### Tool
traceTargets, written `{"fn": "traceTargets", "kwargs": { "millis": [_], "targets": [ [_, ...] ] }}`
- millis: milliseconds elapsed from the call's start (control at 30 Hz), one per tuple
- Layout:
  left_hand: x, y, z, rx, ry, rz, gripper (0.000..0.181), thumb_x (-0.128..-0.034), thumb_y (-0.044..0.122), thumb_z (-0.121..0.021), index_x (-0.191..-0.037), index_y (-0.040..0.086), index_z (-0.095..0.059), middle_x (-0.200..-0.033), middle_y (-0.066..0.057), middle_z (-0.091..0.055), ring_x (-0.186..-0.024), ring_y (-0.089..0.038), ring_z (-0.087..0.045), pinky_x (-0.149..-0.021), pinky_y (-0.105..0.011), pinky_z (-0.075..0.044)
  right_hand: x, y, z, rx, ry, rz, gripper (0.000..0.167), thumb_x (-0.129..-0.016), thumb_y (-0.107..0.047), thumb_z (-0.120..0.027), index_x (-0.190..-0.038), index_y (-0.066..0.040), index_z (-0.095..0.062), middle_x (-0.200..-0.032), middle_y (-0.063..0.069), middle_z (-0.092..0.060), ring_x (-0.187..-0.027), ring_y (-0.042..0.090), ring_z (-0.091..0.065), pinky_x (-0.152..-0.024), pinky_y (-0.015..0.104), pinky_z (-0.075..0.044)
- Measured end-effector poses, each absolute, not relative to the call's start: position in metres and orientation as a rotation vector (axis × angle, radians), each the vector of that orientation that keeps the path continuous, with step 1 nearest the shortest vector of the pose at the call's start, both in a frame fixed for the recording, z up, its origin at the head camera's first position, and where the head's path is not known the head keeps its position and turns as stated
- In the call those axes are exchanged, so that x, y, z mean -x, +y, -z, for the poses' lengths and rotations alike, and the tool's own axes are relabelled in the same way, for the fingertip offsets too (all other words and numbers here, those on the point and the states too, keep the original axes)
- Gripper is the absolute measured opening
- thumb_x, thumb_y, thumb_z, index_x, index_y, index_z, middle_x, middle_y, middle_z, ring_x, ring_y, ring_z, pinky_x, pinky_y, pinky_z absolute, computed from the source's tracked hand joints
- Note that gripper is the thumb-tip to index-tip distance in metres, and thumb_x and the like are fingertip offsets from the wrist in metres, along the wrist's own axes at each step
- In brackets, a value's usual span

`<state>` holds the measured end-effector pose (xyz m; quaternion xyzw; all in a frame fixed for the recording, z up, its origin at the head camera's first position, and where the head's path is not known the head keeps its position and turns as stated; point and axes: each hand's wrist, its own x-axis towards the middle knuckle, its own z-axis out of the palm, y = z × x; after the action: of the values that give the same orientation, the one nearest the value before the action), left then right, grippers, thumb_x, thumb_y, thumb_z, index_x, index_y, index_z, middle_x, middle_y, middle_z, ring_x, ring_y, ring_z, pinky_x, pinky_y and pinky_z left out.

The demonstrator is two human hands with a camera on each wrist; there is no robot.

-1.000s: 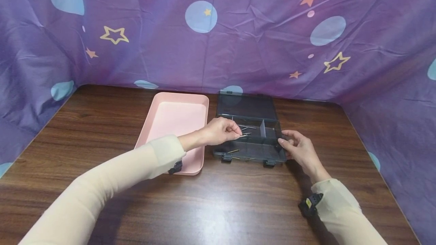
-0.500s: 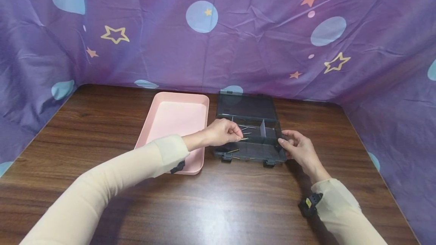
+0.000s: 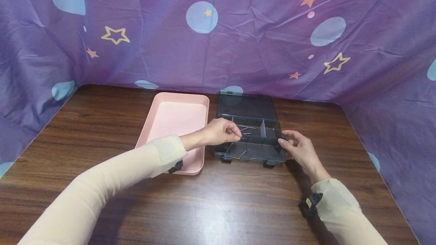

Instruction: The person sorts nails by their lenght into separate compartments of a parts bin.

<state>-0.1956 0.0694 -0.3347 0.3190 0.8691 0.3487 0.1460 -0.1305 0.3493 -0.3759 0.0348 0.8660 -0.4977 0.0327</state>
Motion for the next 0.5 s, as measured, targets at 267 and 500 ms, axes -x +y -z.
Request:
{"fn": "traceTargets", "kwargs": {
  "millis": [267,500],
  "targets": [
    [0.202,0.035,0.321,-0.958,2.466,-1.034,0.025,-0.0901,0.02,-0.063,-0.111,0.007,-0.067,-0.108,-0.005,-0.07,-0.103,-0.016,-0.064,-0.09,-0.02,-0.045,0.129,0.35,0.376,-0.058,2.712,1.442,0.054,-0.095,-0.029,-0.056,-0.133,0.006,-0.041,-0.078,-0.009,-0.058,-0.066,0.003,-0.055,-0.057,0.026,-0.051],
    [0.204,-0.011,0.305,-0.959,2.47,-1.089,0.036,-0.0917,0.021,-0.061,-0.124,0.006,-0.06,-0.119,-0.008,-0.065,-0.104,-0.023,-0.063,-0.089,-0.028,-0.049,0.129,0.351,0.371,-0.027,2.728,1.415,0.059,-0.097,-0.034,-0.049,-0.139,0.004,-0.036,-0.086,-0.004,-0.053,-0.067,0.003,-0.053,-0.059,0.027,-0.053]
  ]
}}
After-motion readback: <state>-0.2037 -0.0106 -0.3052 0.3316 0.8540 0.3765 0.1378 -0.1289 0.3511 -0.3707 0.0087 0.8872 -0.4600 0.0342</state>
